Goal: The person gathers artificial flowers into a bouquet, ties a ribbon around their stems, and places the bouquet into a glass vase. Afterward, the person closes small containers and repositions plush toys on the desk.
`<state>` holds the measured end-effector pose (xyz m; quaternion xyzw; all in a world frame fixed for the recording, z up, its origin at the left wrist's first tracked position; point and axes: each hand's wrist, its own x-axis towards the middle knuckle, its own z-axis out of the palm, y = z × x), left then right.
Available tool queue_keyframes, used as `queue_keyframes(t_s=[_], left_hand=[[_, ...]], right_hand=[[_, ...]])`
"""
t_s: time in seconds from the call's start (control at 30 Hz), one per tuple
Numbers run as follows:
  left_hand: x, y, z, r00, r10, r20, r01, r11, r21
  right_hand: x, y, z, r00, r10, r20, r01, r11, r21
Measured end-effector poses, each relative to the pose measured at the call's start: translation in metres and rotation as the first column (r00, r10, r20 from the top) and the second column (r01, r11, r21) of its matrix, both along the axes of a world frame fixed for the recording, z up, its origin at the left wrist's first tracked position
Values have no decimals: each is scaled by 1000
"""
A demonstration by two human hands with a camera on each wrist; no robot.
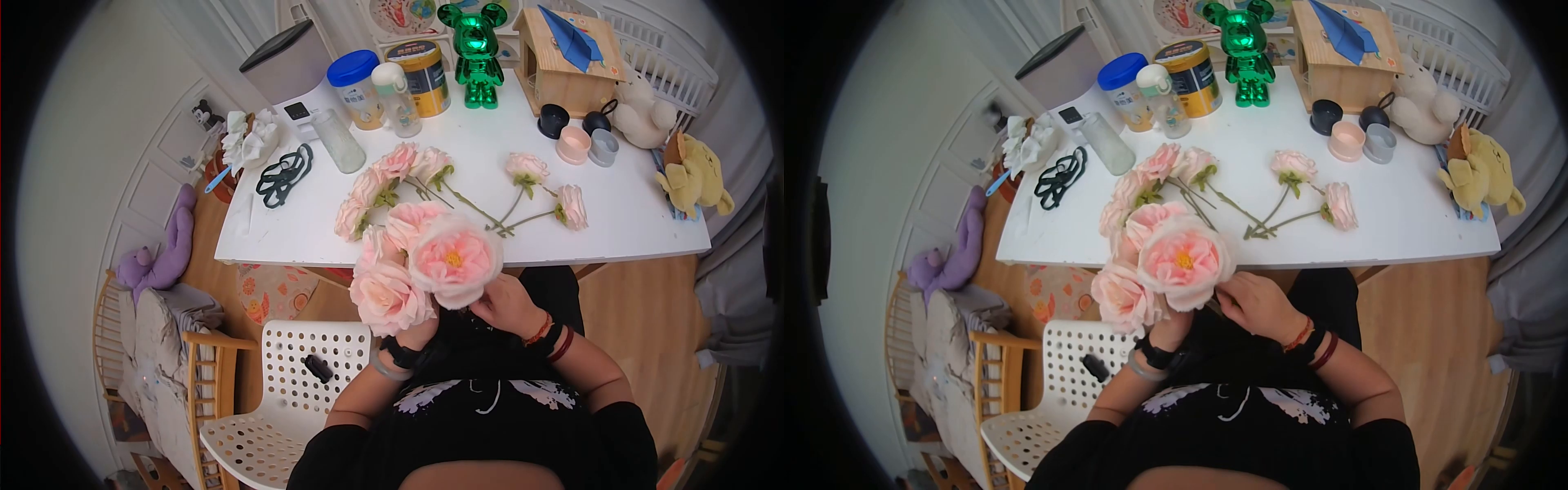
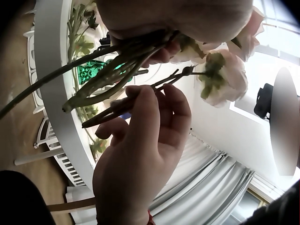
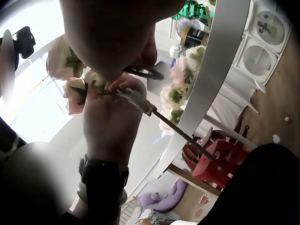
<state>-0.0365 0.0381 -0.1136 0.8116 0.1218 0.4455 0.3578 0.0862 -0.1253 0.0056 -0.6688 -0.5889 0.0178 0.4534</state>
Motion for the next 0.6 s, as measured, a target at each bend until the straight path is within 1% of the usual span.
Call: queue_keyframes(t_s=[0.03, 0.1, 0.13, 0.2, 0.23, 0.3, 0.4, 0.53, 0.6], left_hand=[[1, 0, 2, 1000, -1, -1, 1, 1000, 0], [0, 1, 6, 1000, 2, -16, -2, 1000, 11], [0, 0, 8, 1000, 5, -24, -4, 1000, 16], [1, 0, 12, 999, 10, -39, -9, 1000, 25], [3, -2, 14, 999, 13, -47, -12, 999, 30], [3, -5, 17, 998, 19, -61, -16, 999, 41], [0, -10, 21, 996, 27, -83, -22, 998, 59], [3, -14, 29, 993, 39, -110, -30, 996, 82], [-3, -16, 32, 991, 46, -124, -34, 995, 94]], right_hand=[[1, 1, -4, 1000, -1, -1, 1, 1000, 0], [3, 4, -16, 992, -26, 121, 16, 996, 86], [3, 5, -18, 992, -26, 121, 16, 996, 85], [3, 8, -19, 982, 15, 189, -43, 989, 142], [3, 7, -18, 982, 16, 189, -43, 989, 141], [2, 5, -14, 969, 4, 248, -25, 996, 81], [-2, 6, -10, 964, -32, 264, 10, 996, 85], [-5, 8, -13, 969, -40, 244, 18, 996, 92], [-5, 8, -12, 962, -41, 271, 16, 995, 94]])
